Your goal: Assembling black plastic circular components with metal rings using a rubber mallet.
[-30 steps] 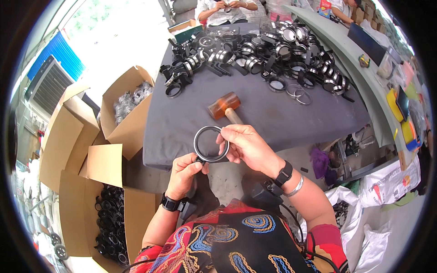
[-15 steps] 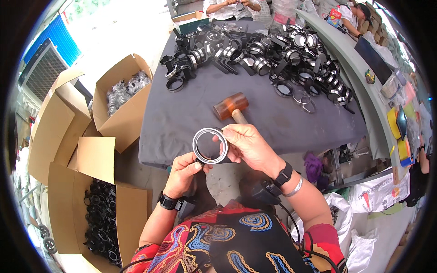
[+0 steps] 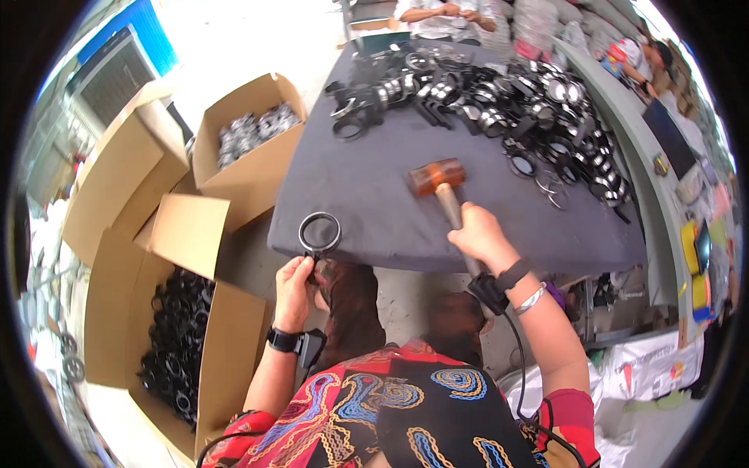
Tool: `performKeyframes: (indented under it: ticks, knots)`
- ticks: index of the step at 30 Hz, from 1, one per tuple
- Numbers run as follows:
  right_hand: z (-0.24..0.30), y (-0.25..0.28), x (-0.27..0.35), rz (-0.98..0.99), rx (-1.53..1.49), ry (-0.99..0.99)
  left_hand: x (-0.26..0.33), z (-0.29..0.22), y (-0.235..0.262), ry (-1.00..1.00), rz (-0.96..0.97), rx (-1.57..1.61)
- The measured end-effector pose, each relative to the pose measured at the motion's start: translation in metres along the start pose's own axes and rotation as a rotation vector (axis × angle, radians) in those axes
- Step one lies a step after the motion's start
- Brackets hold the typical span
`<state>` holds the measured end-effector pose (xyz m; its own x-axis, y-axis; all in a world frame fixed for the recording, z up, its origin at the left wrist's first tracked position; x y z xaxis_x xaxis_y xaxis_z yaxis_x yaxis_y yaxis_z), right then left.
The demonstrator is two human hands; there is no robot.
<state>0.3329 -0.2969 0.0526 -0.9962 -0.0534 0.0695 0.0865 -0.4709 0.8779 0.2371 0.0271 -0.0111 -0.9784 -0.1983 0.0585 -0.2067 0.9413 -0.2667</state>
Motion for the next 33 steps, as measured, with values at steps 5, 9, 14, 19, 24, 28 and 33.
performKeyframes:
  ticks: [5,9,14,19,24,28,33]
  knots:
    - [0.016,0.009,-0.005,0.209,-0.538,0.045,-0.016,0.026,0.032,0.011,-0.091,0.051]
    - [0.088,0.013,0.017,0.262,-0.849,0.125,-0.023,0.034,0.039,0.033,-0.057,0.069]
    - [0.114,-0.031,0.008,-0.007,-0.249,0.708,-0.028,0.032,0.036,0.045,-0.047,0.066]
    - [0.115,-0.040,0.003,0.129,-0.111,0.525,-0.028,0.035,0.031,0.001,-0.082,0.001]
    - [0.159,-0.001,0.002,-0.299,-0.455,0.642,-0.026,0.030,0.035,0.017,-0.059,-0.014]
    - [0.119,-0.067,-0.006,-0.014,-0.074,0.516,-0.028,0.031,0.033,0.068,-0.062,-0.076]
    - [0.159,-0.026,-0.018,-0.061,-0.319,0.694,-0.029,0.025,0.037,0.104,-0.044,-0.017]
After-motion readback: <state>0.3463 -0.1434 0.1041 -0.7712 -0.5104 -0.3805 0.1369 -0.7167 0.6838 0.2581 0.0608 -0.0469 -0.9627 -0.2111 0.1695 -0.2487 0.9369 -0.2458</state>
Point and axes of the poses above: each hand's wrist, its own x-axis away from the middle knuckle, its own y-axis out of the back of the hand, z = x × y, the point moved 1 cm from there along -x, towards the middle knuckle, and after that the axes turned 2 degrees about -y, right-handed, at the moved point
